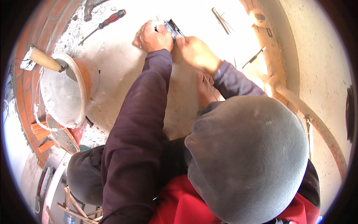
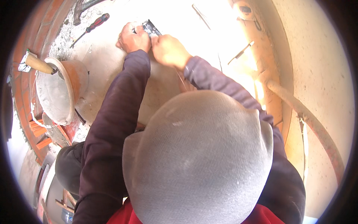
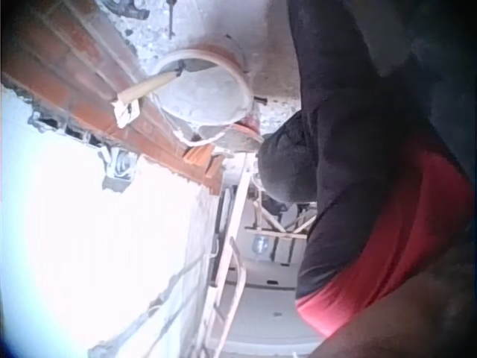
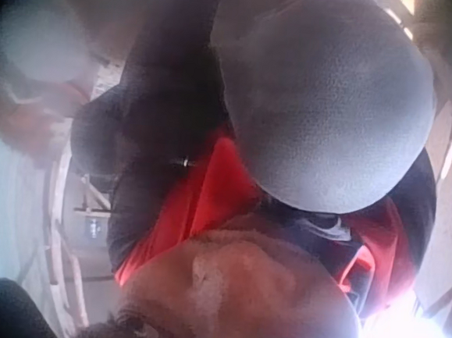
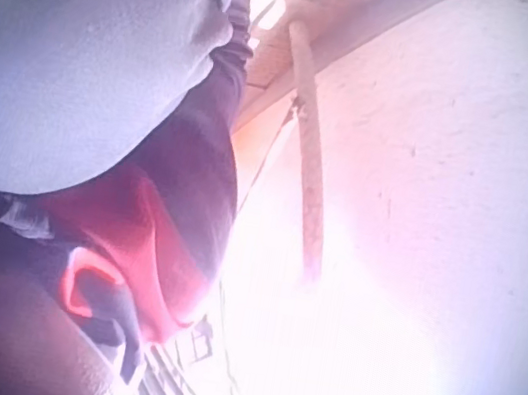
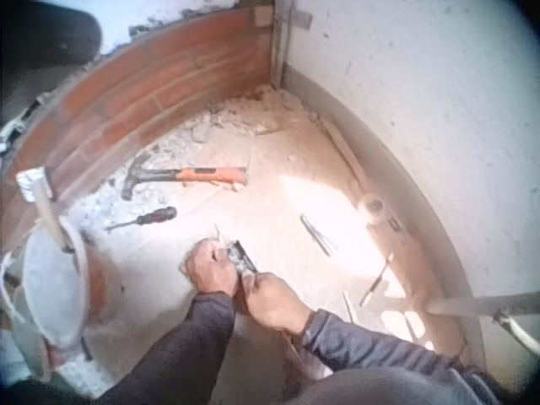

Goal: The person installs an electrical box into a wall by placing it into a cutout, checking the fit, and using a screwdriver to tighten components.

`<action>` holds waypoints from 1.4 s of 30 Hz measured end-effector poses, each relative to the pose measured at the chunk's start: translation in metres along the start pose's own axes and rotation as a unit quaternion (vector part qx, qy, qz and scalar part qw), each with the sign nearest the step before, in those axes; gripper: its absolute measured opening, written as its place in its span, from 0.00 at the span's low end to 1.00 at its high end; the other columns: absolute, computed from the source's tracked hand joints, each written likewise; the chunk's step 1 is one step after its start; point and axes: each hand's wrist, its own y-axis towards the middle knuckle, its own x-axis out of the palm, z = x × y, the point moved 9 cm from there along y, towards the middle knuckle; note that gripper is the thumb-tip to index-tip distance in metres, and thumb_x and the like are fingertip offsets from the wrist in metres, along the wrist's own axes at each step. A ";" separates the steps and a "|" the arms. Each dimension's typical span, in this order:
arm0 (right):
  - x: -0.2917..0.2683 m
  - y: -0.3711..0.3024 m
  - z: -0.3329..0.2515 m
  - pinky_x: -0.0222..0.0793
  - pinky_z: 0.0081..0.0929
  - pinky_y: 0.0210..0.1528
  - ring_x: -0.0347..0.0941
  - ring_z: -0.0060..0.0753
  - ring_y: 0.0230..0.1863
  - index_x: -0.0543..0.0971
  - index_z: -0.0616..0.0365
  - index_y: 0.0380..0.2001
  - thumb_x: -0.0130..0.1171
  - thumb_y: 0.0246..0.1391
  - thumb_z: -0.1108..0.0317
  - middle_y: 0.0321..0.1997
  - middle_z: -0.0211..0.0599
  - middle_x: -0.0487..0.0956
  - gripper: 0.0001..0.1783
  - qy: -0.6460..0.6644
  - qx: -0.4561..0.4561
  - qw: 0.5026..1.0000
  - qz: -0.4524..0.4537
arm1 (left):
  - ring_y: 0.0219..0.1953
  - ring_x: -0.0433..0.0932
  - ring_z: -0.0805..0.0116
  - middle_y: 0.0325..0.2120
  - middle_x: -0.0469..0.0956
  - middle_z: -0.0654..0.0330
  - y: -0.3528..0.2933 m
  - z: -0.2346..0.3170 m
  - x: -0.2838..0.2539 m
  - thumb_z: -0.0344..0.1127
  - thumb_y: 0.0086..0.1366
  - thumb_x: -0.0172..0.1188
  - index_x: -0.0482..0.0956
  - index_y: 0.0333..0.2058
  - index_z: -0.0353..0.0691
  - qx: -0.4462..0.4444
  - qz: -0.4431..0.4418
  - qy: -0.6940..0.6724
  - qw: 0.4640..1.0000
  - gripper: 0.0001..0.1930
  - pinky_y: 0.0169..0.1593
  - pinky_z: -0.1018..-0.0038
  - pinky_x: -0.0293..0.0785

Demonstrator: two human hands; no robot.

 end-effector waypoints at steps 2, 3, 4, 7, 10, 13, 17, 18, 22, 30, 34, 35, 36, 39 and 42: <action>-0.001 0.003 0.000 0.70 0.47 0.43 0.74 0.61 0.40 0.76 0.68 0.34 0.37 0.58 0.65 0.35 0.61 0.78 0.19 0.016 0.029 0.999 -0.021 | 0.41 0.75 0.57 0.31 0.80 0.61 -0.001 0.003 -0.004 0.30 0.49 0.60 0.78 0.26 0.45 0.002 -0.007 0.005 1.000 0.03 0.51 0.59 0.57; 0.000 0.006 0.001 0.70 0.47 0.43 0.74 0.61 0.40 0.76 0.68 0.33 0.37 0.58 0.65 0.35 0.61 0.78 0.19 0.024 0.044 0.998 -0.031 | 0.41 0.75 0.57 0.31 0.80 0.61 -0.002 0.004 -0.005 0.30 0.49 0.60 0.78 0.26 0.45 0.003 -0.011 0.008 1.000 0.03 0.51 0.59 0.58; 0.000 0.016 -0.007 0.70 0.47 0.44 0.74 0.61 0.40 0.76 0.68 0.35 0.37 0.59 0.65 0.35 0.61 0.78 0.19 0.009 -0.008 1.000 -0.017 | 0.41 0.75 0.58 0.31 0.80 0.61 0.003 0.005 -0.006 0.30 0.49 0.60 0.78 0.25 0.45 0.013 0.000 0.021 1.000 0.03 0.51 0.60 0.58; 0.003 0.011 0.003 0.70 0.47 0.45 0.75 0.61 0.40 0.76 0.68 0.35 0.36 0.60 0.64 0.35 0.61 0.78 0.20 0.012 0.010 1.000 -0.017 | 0.41 0.75 0.58 0.31 0.80 0.61 -0.001 0.003 -0.002 0.30 0.49 0.60 0.78 0.26 0.44 -0.015 -0.021 -0.004 1.000 0.03 0.50 0.60 0.58; -0.003 0.000 0.004 0.70 0.46 0.44 0.75 0.60 0.39 0.76 0.67 0.34 0.37 0.59 0.65 0.34 0.61 0.78 0.19 0.014 0.026 1.000 -0.008 | 0.40 0.75 0.58 0.30 0.80 0.60 -0.001 0.005 -0.003 0.30 0.49 0.60 0.78 0.25 0.45 0.003 0.001 -0.003 1.000 0.02 0.50 0.61 0.58; -0.002 0.018 -0.027 0.69 0.46 0.45 0.74 0.60 0.41 0.76 0.70 0.30 0.36 0.61 0.64 0.33 0.61 0.78 0.22 -0.053 -0.100 0.993 0.023 | 0.39 0.75 0.57 0.30 0.80 0.61 -0.001 0.002 -0.007 0.29 0.50 0.59 0.77 0.24 0.44 0.010 0.000 0.015 1.000 0.02 0.50 0.61 0.58; 0.002 -0.002 0.012 0.69 0.46 0.46 0.74 0.60 0.42 0.77 0.71 0.33 0.36 0.60 0.64 0.35 0.61 0.78 0.22 0.049 0.030 0.998 0.004 | 0.39 0.75 0.57 0.30 0.79 0.61 -0.001 0.008 -0.001 0.29 0.49 0.59 0.77 0.24 0.44 0.001 -0.007 -0.012 1.000 0.02 0.50 0.59 0.58; 0.001 -0.006 0.017 0.69 0.45 0.46 0.74 0.60 0.42 0.77 0.71 0.33 0.36 0.61 0.64 0.35 0.62 0.78 0.22 0.059 0.055 0.997 -0.001 | 0.40 0.75 0.57 0.30 0.79 0.61 0.000 0.009 0.000 0.29 0.49 0.59 0.77 0.24 0.44 0.008 -0.003 -0.016 1.000 0.02 0.50 0.59 0.58; 0.006 0.018 -0.006 0.68 0.45 0.49 0.73 0.61 0.45 0.77 0.69 0.36 0.33 0.63 0.62 0.39 0.64 0.77 0.24 0.029 0.012 0.999 -0.040 | 0.41 0.75 0.57 0.32 0.81 0.58 0.004 -0.003 0.000 0.34 0.55 0.56 0.79 0.31 0.45 0.004 -0.026 0.033 0.999 0.06 0.51 0.62 0.57; 0.001 0.013 -0.002 0.69 0.46 0.47 0.74 0.61 0.44 0.77 0.68 0.38 0.34 0.61 0.63 0.38 0.63 0.77 0.23 0.026 0.028 0.999 -0.034 | 0.41 0.75 0.57 0.31 0.80 0.61 -0.001 -0.005 0.004 0.31 0.49 0.60 0.79 0.26 0.45 -0.013 -0.026 0.012 1.000 0.03 0.50 0.60 0.57; 0.003 0.002 0.007 0.68 0.46 0.49 0.73 0.62 0.45 0.77 0.69 0.38 0.33 0.62 0.62 0.40 0.64 0.77 0.24 0.027 0.040 0.998 -0.026 | 0.41 0.75 0.58 0.32 0.80 0.60 -0.003 -0.002 0.000 0.31 0.49 0.60 0.79 0.28 0.44 -0.003 -0.020 0.017 1.000 0.05 0.51 0.61 0.56; 0.001 -0.009 0.005 0.67 0.47 0.50 0.73 0.63 0.45 0.77 0.68 0.37 0.34 0.62 0.62 0.39 0.64 0.77 0.24 0.020 0.021 0.999 -0.016 | 0.41 0.75 0.58 0.32 0.80 0.60 -0.002 0.001 -0.001 0.31 0.49 0.60 0.79 0.28 0.44 0.002 -0.008 0.009 1.000 0.05 0.52 0.61 0.56; -0.003 -0.004 0.006 0.67 0.47 0.50 0.73 0.62 0.45 0.77 0.68 0.37 0.34 0.62 0.62 0.39 0.63 0.77 0.23 0.035 0.035 0.999 -0.011 | 0.41 0.75 0.58 0.32 0.80 0.60 0.000 0.000 0.002 0.31 0.50 0.59 0.78 0.27 0.44 -0.010 -0.023 0.017 1.000 0.04 0.52 0.60 0.56; 0.009 0.020 0.005 0.68 0.47 0.50 0.73 0.62 0.44 0.77 0.68 0.36 0.35 0.61 0.63 0.39 0.62 0.77 0.22 0.000 -0.028 1.000 -0.003 | 0.41 0.75 0.57 0.32 0.80 0.60 0.001 -0.003 0.006 0.30 0.51 0.59 0.78 0.26 0.43 -0.019 -0.048 0.014 0.999 0.03 0.52 0.60 0.57; 0.008 0.013 0.003 0.69 0.47 0.48 0.74 0.62 0.42 0.77 0.70 0.37 0.36 0.60 0.63 0.37 0.62 0.78 0.22 -0.015 -0.034 0.999 -0.010 | 0.41 0.75 0.56 0.32 0.80 0.59 0.001 -0.002 0.000 0.30 0.51 0.59 0.77 0.26 0.42 -0.022 -0.031 -0.006 0.999 0.03 0.51 0.59 0.57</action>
